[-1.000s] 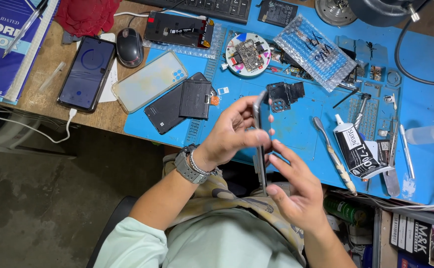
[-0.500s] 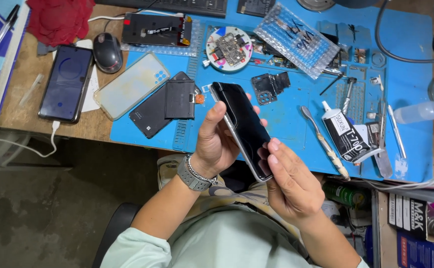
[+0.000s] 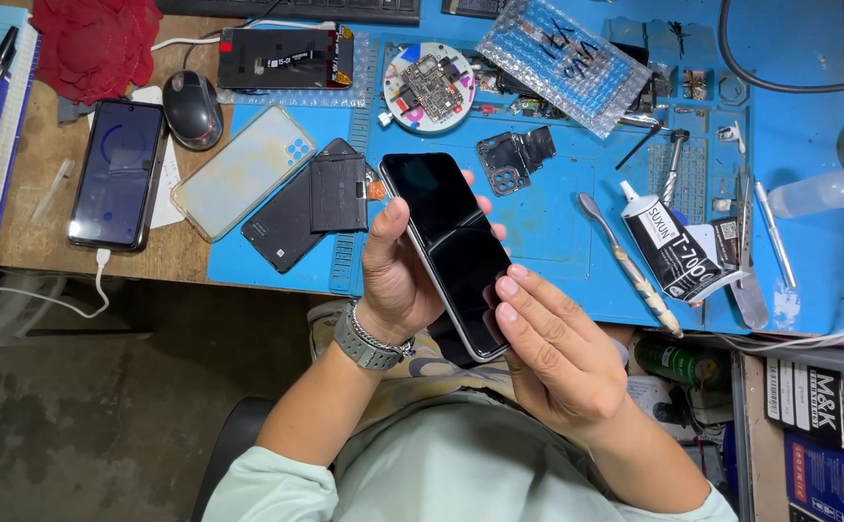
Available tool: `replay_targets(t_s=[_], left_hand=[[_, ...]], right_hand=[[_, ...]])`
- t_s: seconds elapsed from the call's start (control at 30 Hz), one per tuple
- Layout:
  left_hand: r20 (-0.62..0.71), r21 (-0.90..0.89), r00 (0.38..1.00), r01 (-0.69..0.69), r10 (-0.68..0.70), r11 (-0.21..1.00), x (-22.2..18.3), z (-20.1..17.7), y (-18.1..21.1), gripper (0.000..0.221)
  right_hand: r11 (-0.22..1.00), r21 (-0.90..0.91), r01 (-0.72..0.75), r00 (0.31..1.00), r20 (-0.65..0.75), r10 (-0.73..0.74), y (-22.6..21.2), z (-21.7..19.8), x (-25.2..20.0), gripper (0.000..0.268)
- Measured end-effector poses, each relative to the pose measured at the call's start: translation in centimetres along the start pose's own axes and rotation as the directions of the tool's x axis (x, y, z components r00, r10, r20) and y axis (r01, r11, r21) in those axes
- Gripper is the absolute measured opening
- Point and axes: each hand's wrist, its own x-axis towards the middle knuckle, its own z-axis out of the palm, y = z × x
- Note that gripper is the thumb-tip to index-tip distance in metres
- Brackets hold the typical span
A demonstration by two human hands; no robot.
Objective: Assembling a mobile phone by peeling protective film from a replacement screen and carefully fitting it into the frame.
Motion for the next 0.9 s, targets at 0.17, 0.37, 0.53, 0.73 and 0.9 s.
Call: replay_targets(t_s=[0.17,0.37,0.53,0.73,0.9], left_hand=[[0.029,-0.027,0.999,0.031,-0.030,0.999,0.0,0.2,0.2,0.064],[0.078,-0.043,0.996,0.047,-0.043,0.998,-0.3,0.2,0.5,0.066],[0.112,-0.077,0.991,0.088,-0.079,0.993,-0.5,0.3,0.5,0.070],[0.123,-0.007,0.991,0.046,-0.045,0.999,-0.6,0.8,0.6,0.071],[0.183,-0.021,0.982,0.061,-0.057,0.998,-0.4,0.5,0.8,0.076]], right_hand=[[1.000,0.015,-0.004,1.000,-0.007,0.004,-0.1,-0.2,0.1,0.025],[1.000,0.028,0.004,1.000,0.011,-0.004,-0.2,-0.5,0.0,0.024],[0.998,0.060,0.036,0.997,0.063,-0.040,0.0,-0.6,-0.5,0.028],[0.994,0.080,0.068,0.991,0.110,-0.077,-0.2,-0.9,-0.6,0.028],[0.996,0.077,0.049,0.992,0.116,-0.057,-0.6,-1.2,-0.5,0.028]])
